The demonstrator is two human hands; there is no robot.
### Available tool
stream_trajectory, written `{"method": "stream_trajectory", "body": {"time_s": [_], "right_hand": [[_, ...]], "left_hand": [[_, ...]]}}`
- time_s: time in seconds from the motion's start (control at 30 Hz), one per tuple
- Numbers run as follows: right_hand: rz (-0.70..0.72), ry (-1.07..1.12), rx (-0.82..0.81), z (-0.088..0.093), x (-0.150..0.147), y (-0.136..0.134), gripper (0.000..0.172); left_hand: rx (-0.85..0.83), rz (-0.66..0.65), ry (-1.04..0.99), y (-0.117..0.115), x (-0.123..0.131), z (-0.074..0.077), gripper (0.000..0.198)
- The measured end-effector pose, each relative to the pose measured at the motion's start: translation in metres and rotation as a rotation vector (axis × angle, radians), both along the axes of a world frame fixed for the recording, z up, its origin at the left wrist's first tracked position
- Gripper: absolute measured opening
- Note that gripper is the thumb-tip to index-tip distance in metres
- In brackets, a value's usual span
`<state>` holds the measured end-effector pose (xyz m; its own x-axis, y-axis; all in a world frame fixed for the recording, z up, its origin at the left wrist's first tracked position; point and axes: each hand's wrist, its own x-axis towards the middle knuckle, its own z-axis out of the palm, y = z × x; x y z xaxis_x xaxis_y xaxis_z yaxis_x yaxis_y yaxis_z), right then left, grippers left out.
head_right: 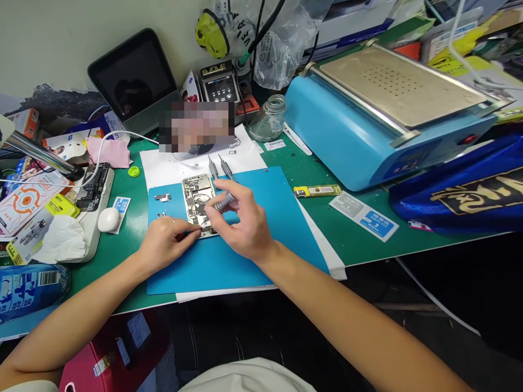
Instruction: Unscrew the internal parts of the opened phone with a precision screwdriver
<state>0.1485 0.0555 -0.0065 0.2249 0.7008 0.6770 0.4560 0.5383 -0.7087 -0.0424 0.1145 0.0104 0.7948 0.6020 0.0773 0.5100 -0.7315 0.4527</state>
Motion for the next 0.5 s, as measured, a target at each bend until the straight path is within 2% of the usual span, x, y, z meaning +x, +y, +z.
{"method": "stream_trajectory", "body": {"time_s": [0.5], "right_hand": [[-0.019,0.052,-0.055,-0.0044,0.0004,-0.0011,0.044]], "left_hand": [[0.010,0.005,-0.014,-0.0015,0.0000,0.0016,0.017]]}}
